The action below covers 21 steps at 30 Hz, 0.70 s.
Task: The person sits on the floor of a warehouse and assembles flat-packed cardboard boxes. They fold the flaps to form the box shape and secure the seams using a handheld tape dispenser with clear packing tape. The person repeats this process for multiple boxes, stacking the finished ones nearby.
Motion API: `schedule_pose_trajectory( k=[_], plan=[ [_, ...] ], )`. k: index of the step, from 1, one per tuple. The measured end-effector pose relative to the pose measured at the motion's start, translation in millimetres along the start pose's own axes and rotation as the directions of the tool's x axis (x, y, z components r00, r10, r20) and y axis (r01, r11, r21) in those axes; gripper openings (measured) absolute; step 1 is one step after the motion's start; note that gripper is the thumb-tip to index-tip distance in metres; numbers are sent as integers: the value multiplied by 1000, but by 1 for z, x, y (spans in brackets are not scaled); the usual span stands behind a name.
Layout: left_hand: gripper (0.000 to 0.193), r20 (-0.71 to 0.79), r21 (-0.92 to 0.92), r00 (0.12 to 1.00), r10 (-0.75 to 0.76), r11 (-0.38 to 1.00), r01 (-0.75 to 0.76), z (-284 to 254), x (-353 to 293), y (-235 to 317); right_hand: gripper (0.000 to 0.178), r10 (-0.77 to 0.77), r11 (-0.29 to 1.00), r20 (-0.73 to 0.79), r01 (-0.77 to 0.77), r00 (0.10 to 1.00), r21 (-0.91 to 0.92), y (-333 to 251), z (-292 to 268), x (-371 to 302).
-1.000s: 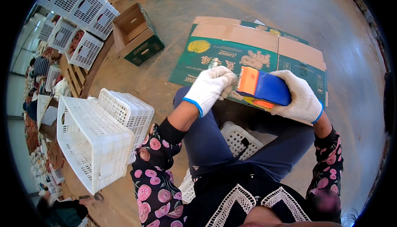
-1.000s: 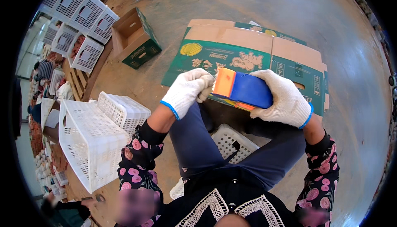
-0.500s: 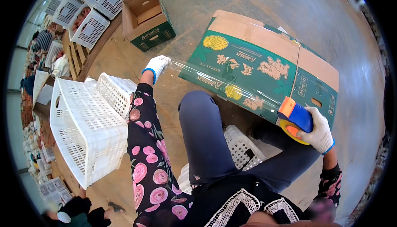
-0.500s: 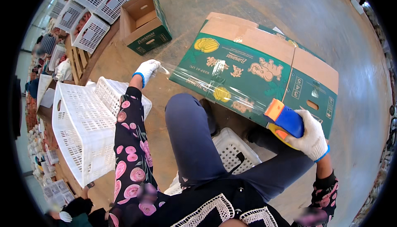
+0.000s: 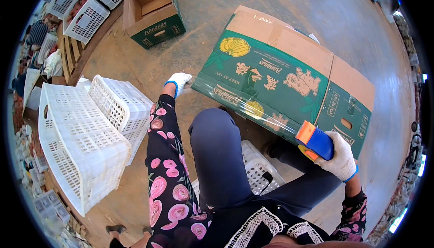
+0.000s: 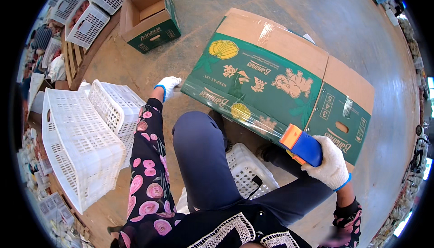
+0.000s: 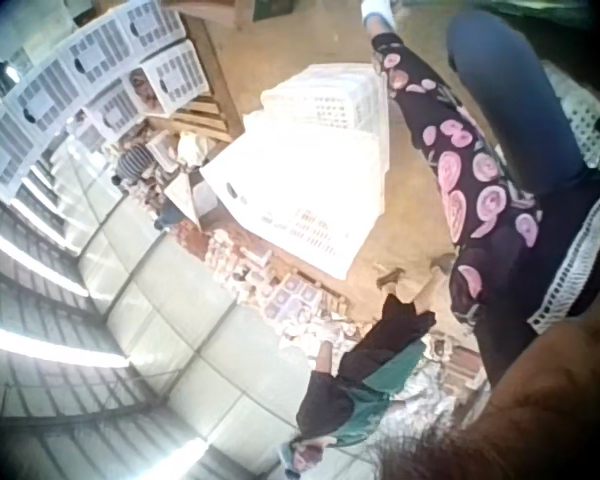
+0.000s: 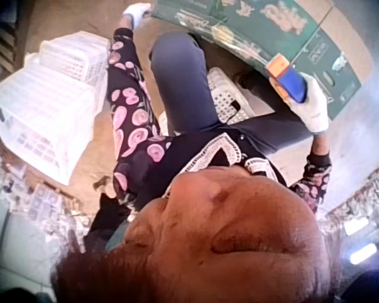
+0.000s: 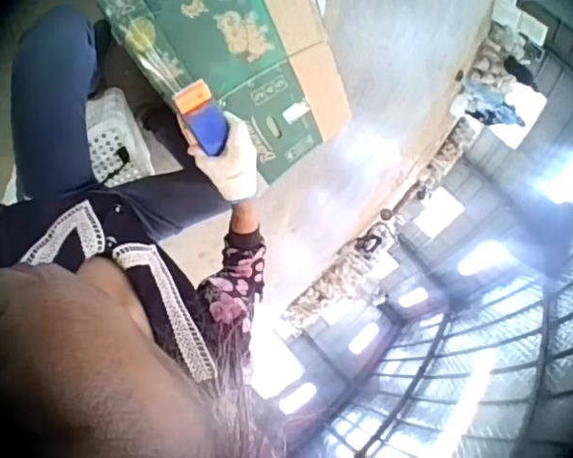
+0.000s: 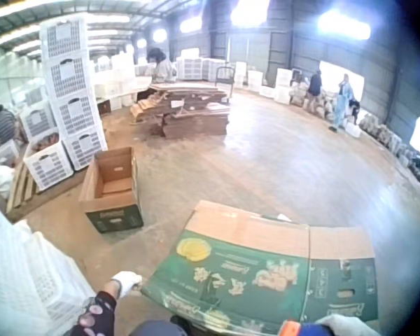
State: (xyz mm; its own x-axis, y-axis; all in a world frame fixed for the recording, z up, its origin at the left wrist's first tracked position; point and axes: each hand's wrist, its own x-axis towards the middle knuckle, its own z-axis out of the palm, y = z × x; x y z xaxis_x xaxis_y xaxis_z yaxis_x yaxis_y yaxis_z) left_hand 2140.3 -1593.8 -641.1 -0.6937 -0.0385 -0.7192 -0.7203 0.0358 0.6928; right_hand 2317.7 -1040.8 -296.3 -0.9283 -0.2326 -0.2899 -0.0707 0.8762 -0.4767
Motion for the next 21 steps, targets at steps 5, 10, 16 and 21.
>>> schedule_pose_trajectory(
  k=[5, 10, 16, 21],
  plan=[
    [16, -7, 236, 993, 121, 965, -116, 21, -10, -4, 72, -9, 1000, 17, 9, 1000, -3, 2, 1, 2],
    [25, -61, -167, 986, 156, 972, -164, 27, -23, -9, 73, 5, 1000, 11, -5, 1000, 5, 4, -1, 3],
    [15, 57, -478, 991, -122, 868, 135, 31, -20, -12, 72, 12, 1000, 24, -13, 1000, 7, 4, -2, 5],
    [8, 31, -240, 981, -192, 951, 194, 27, -9, -8, 72, 21, 1000, 30, -21, 999, -6, 7, -1, 9]
  ],
)
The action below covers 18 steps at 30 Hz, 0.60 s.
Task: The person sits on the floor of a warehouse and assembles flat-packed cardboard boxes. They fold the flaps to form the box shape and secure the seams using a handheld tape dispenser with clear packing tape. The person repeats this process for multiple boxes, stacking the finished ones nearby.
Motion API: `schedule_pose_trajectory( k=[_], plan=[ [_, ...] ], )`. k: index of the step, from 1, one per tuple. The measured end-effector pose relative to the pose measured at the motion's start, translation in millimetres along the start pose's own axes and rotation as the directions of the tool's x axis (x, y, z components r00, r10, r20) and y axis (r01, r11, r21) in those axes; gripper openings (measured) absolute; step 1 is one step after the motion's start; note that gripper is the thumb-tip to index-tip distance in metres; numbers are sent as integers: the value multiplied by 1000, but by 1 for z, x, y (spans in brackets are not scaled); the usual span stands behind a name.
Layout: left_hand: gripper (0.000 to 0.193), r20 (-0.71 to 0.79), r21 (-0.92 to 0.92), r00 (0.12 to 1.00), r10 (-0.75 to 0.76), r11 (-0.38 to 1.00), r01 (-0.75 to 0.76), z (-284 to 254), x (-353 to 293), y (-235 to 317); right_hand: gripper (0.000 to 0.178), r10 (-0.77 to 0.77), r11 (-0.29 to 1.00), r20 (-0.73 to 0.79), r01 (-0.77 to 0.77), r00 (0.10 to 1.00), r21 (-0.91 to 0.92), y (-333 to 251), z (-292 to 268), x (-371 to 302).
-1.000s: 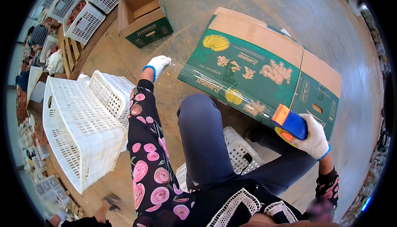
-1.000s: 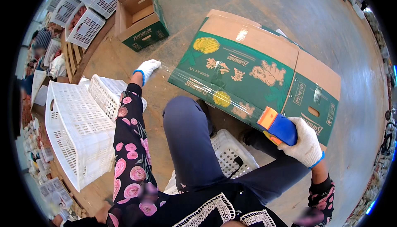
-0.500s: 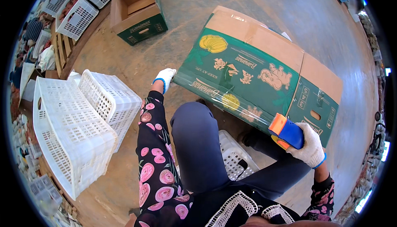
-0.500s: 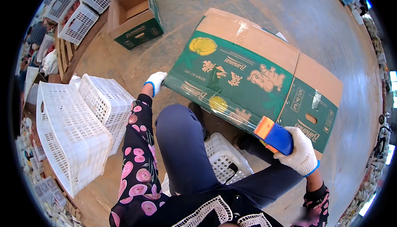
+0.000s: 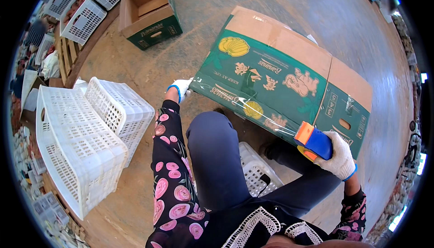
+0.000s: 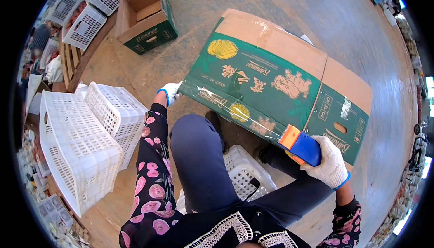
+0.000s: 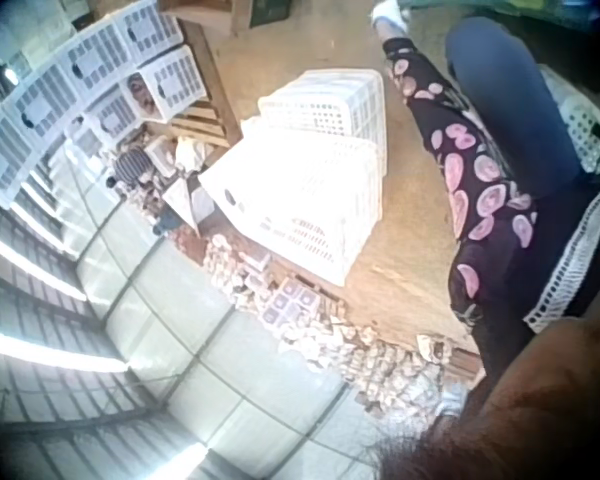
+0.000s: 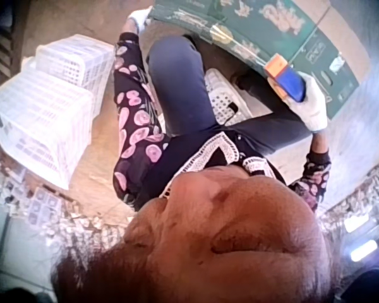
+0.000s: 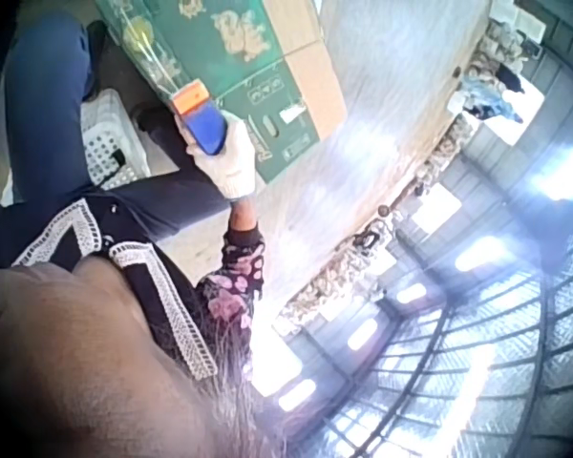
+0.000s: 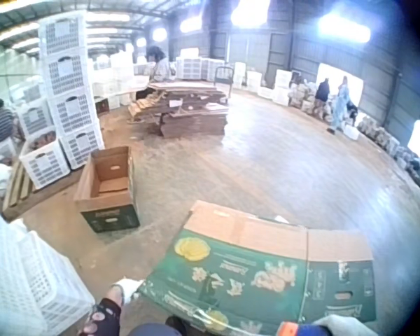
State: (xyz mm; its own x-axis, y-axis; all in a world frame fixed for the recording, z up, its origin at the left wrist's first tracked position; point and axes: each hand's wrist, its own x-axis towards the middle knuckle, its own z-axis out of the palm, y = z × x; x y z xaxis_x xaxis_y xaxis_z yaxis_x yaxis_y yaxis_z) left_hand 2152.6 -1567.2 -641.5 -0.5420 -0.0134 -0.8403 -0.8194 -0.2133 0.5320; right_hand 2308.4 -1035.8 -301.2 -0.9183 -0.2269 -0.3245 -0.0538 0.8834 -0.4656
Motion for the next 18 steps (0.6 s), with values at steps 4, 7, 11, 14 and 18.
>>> schedule_pose_trajectory(
  k=[4, 7, 11, 14, 18],
  plan=[
    [14, 100, -156, 993, 63, 987, -47, 1, -10, -3, 71, -11, 1000, -47, 11, 999, 8, 5, 1, -3],
    [22, 137, -277, 984, 111, 958, -70, -8, -20, -5, 69, -20, 1000, -63, 20, 998, 6, 8, -2, -2],
    [23, 9, -175, 941, 338, 927, -331, 11, -35, 0, 68, 0, 1000, -108, -1, 994, -7, 15, -3, -8],
    [27, 151, -270, 884, 442, 879, -393, -5, -29, -6, 70, 60, 998, -73, -58, 996, 30, 18, -6, -3],
    [35, 277, -408, 894, 352, 885, -222, 25, -39, -3, 70, 130, 991, -95, -126, 987, 42, 27, -1, -4]
  ],
)
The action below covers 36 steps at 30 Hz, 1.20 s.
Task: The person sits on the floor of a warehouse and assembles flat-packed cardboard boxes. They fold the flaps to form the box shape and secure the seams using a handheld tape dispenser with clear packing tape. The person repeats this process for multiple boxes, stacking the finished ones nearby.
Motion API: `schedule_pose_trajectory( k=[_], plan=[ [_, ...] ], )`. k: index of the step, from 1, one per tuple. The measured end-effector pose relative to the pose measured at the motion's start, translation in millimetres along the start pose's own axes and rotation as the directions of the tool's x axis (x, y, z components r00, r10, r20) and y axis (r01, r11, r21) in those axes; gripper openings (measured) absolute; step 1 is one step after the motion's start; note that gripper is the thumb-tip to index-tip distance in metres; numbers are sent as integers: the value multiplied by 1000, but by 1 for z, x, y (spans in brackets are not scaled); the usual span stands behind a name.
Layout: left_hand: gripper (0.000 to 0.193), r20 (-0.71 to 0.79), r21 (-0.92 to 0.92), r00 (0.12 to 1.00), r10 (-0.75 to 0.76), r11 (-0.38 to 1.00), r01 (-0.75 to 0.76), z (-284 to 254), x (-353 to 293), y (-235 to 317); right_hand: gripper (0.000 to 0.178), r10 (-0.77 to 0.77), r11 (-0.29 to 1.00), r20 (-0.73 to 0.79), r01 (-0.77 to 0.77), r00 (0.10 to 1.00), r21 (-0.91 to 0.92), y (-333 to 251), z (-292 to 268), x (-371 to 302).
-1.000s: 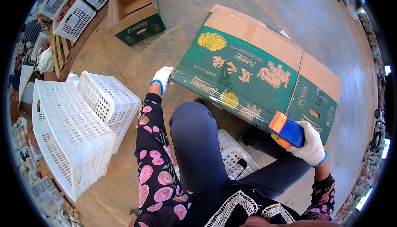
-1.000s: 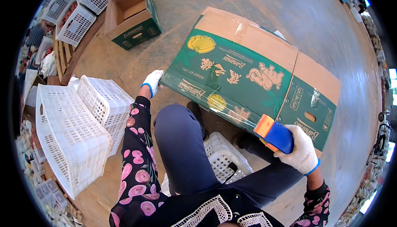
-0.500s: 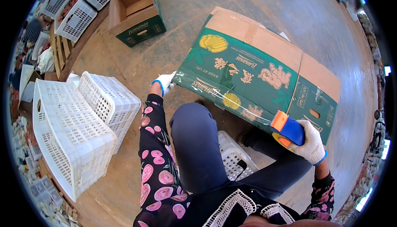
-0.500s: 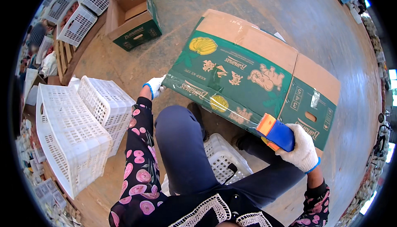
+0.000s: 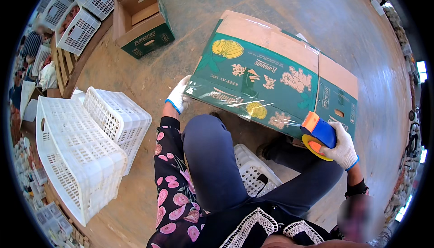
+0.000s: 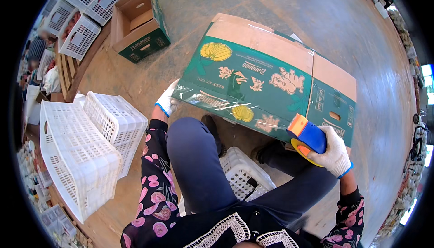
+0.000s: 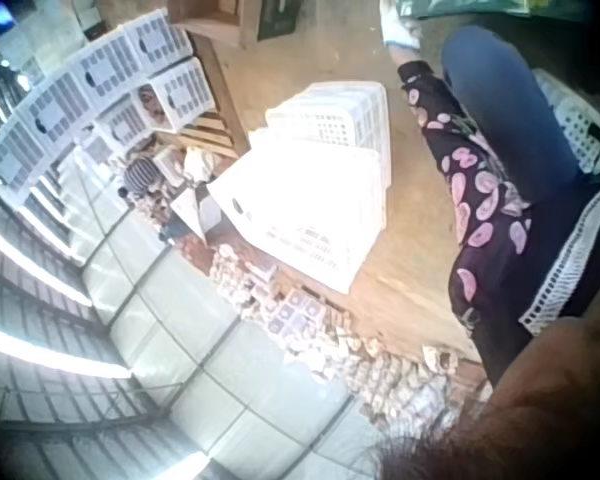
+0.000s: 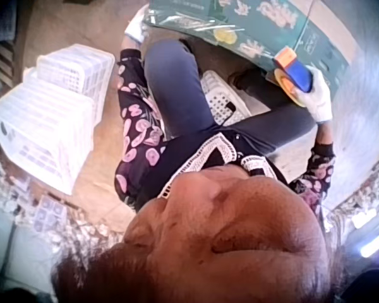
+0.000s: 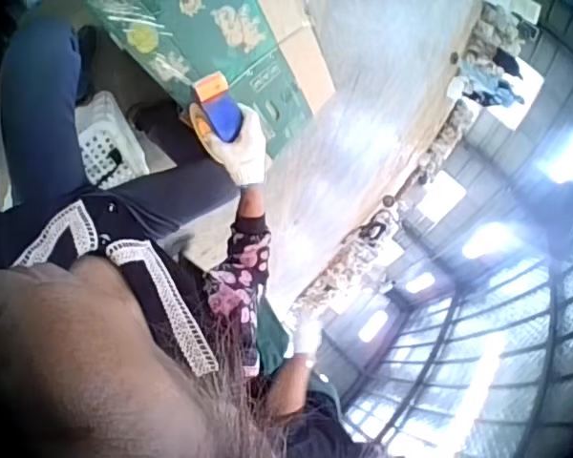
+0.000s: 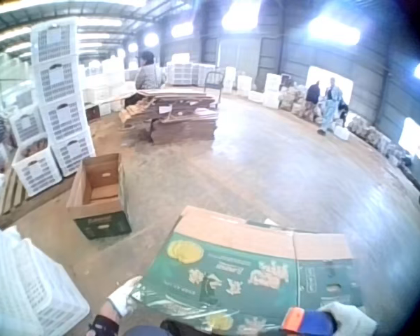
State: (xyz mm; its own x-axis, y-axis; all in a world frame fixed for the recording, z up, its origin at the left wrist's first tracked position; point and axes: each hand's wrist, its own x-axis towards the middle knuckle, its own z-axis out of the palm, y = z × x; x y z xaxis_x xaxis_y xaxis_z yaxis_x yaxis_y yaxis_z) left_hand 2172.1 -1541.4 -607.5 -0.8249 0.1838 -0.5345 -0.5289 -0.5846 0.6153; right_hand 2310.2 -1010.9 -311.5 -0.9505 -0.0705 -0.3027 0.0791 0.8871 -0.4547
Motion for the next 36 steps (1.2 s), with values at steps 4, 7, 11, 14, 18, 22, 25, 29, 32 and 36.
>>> schedule_pose_trajectory(
  k=[4, 7, 11, 14, 18, 22, 25, 29, 32, 36],
  plan=[
    [26, -172, 266, 975, 140, 960, -91, 20, -5, -17, 66, 67, 992, 161, -82, 985, 92, 28, 15, -2],
    [15, -207, 399, 958, 198, 911, -103, 4, 1, -21, 66, 35, 999, 209, -40, 977, 22, 45, 27, -4],
    [27, -214, 540, 963, 166, 841, -25, 11, 0, -15, 64, 21, 997, 144, -32, 989, 75, 51, 22, 0],
    [36, -195, 702, 964, 182, 712, 8, 13, 0, -6, 63, -86, 995, 124, 80, 989, 53, 49, 7, 11],
    [44, -122, 992, 889, 441, 72, 100, 17, -6, 6, 63, -90, 994, 109, 83, 990, 65, 39, -20, 19],
    [39, -143, 976, 740, 657, -32, 217, 62, -25, 17, 67, -82, 996, 71, 80, 994, 37, 48, -33, 11],
    [38, -107, 950, 891, 442, 310, -40, 28, -17, -6, 70, -127, 991, 47, 125, 991, 40, 54, -29, 14],
    [52, -453, 634, 881, 137, 744, 210, -5, -20, -38, 68, -146, 988, 65, 143, 987, 50, 60, -23, 15],
    [46, -355, 326, 933, -65, 926, 189, 29, -26, -46, 67, -102, 994, 60, 98, 993, 54, 62, -23, 5],
    [32, -402, 254, 915, 17, 963, 94, 26, -27, -54, 67, -84, 995, 55, 81, 995, 65, 61, -26, 5]
  ],
)
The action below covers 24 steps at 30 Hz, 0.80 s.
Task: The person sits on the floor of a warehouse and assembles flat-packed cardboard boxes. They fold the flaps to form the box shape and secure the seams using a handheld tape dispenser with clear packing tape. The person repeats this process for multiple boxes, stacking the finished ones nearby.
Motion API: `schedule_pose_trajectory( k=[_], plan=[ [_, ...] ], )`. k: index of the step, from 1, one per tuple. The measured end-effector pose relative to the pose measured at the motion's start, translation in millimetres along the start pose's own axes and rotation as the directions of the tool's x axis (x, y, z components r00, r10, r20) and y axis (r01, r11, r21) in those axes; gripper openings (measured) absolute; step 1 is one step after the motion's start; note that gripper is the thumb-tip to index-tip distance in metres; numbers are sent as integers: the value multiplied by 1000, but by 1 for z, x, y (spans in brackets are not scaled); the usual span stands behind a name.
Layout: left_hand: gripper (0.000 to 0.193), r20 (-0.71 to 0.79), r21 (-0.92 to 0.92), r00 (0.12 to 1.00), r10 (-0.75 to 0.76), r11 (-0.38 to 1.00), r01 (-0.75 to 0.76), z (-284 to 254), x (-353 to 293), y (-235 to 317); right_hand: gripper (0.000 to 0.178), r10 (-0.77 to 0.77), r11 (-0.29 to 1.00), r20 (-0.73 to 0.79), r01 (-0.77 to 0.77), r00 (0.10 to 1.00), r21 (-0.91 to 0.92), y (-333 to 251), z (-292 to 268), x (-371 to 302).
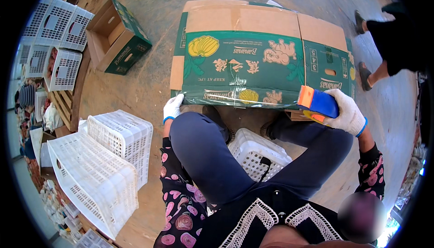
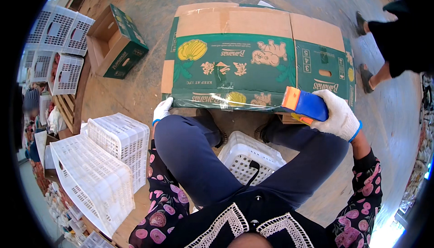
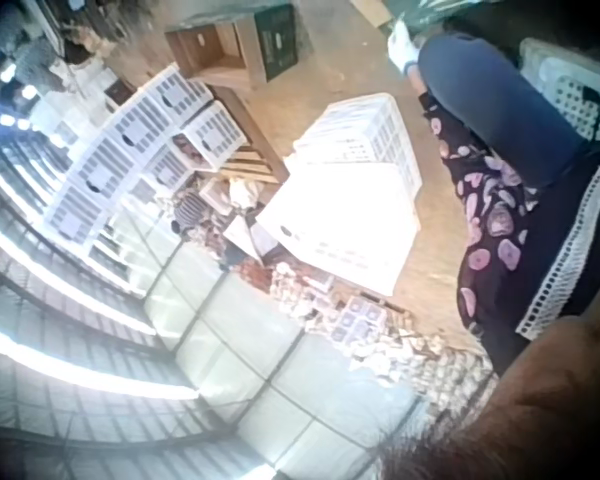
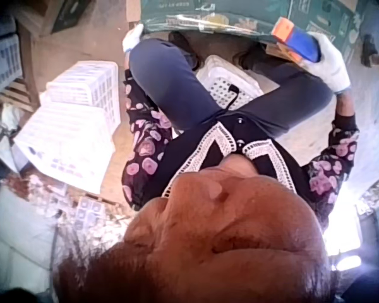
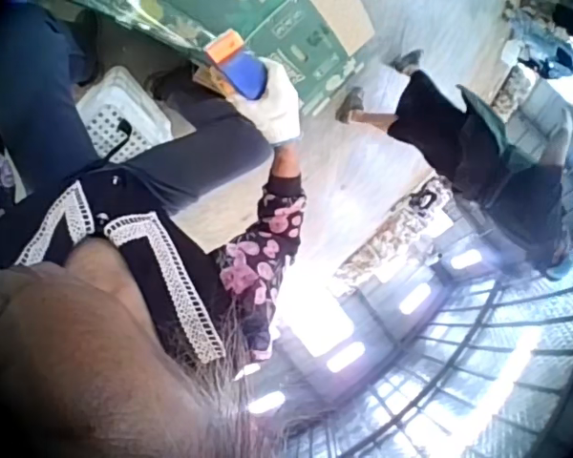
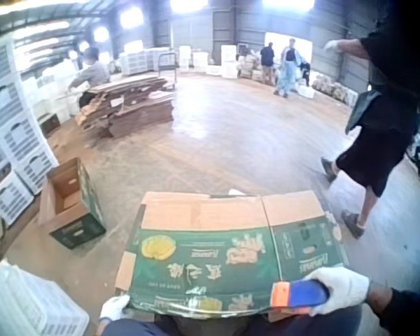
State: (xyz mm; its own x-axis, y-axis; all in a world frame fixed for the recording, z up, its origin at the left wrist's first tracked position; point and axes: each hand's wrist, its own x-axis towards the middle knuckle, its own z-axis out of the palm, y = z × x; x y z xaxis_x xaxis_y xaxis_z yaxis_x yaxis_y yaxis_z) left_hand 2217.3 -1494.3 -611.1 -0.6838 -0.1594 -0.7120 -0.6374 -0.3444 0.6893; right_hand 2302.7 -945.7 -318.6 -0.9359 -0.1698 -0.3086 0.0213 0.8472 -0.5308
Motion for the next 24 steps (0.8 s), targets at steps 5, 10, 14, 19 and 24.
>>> schedule_pose_trajectory(
  k=[5, 10, 14, 19, 24],
  plan=[
    [18, -134, 7, 959, 249, 968, -250, -9, 9, -13, 68, -26, 1000, 10, 26, 1000, -14, -2, -2, 2],
    [9, -303, 51, 843, 445, 891, -452, 26, -17, 15, 66, -26, 1000, 5, 26, 1000, -1, -2, 2, -2],
    [12, -215, 107, 922, 322, 946, -305, 13, 5, 6, 63, -9, 1000, -27, 8, 1000, -19, -7, 6, 2],
    [15, -198, 213, 888, 415, 903, -374, 8, 32, -17, 60, -50, 998, -68, 48, 996, -42, -2, 11, 10],
    [20, -320, 232, 873, 368, 924, -304, 22, 37, -22, 61, -1, 999, -39, -1, 999, -53, 0, 13, 10]
  ],
)
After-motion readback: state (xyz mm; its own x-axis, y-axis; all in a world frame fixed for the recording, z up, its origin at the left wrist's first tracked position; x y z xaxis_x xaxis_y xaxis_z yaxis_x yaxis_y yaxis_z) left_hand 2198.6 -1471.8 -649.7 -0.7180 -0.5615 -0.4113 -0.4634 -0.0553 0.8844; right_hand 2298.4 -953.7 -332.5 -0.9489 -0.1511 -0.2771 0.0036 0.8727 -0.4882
